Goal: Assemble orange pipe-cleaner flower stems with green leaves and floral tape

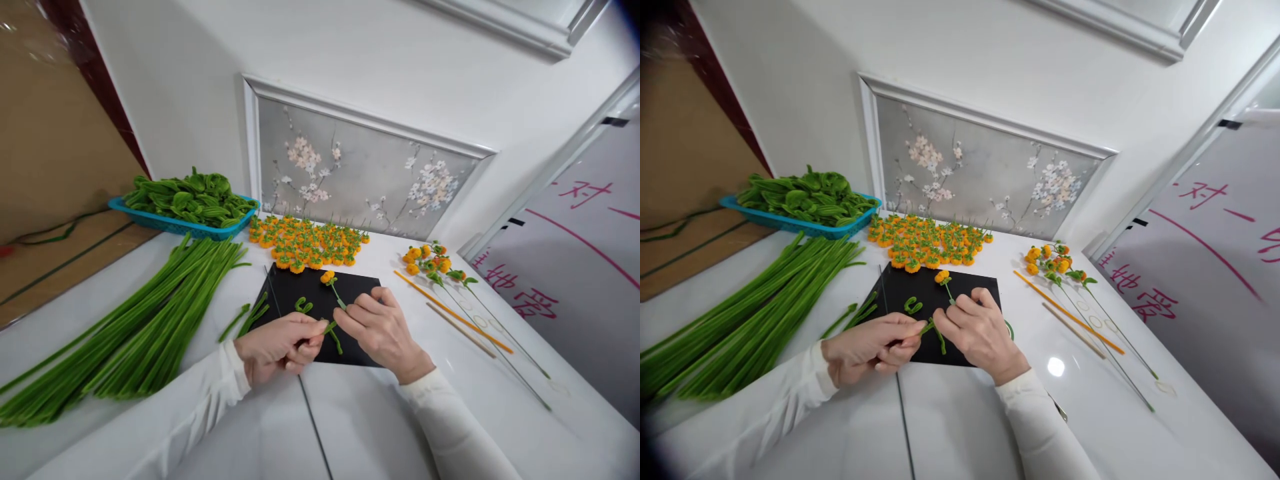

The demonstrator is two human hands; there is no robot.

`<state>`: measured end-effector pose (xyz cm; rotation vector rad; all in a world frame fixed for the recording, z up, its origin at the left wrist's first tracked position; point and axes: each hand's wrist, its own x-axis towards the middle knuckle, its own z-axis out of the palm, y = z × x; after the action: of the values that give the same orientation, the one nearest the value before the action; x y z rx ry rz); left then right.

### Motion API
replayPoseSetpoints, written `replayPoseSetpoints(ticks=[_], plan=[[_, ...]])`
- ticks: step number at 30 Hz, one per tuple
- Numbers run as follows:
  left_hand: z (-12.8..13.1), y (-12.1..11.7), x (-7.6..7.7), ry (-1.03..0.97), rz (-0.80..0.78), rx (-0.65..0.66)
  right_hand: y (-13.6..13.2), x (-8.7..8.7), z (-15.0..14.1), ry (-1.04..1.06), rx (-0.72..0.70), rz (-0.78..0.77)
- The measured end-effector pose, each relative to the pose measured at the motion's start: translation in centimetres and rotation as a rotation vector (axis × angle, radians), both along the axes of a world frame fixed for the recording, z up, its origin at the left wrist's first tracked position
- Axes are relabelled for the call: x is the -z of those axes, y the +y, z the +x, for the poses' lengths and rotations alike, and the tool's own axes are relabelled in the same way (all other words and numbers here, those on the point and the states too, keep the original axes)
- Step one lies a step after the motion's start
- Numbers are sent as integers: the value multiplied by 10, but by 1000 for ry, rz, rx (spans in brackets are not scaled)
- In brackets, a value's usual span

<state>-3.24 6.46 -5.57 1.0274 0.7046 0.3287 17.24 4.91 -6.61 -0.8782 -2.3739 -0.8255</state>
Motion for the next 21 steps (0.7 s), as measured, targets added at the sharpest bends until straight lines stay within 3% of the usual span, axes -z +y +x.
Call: replayPoseSetpoints(ticks=[9, 12, 14, 17, 19, 21], plan=[[1, -4, -3, -36, 58, 19, 2, 1, 3, 51, -13, -57], [1, -3, -1, 36, 138, -2, 2, 1, 6, 133, -30, -180], [1, -1, 1, 152, 337, -107, 3, 0, 7, 294, -45, -342], [3, 1, 3, 374, 840, -262, 2, -1, 5, 562, -76, -595], [4, 2, 4, 483, 1160, -272, 1, -1, 0, 649, -98, -657], [5, 0, 6, 541, 1362, -247, 0, 0, -5, 649, -102, -637]])
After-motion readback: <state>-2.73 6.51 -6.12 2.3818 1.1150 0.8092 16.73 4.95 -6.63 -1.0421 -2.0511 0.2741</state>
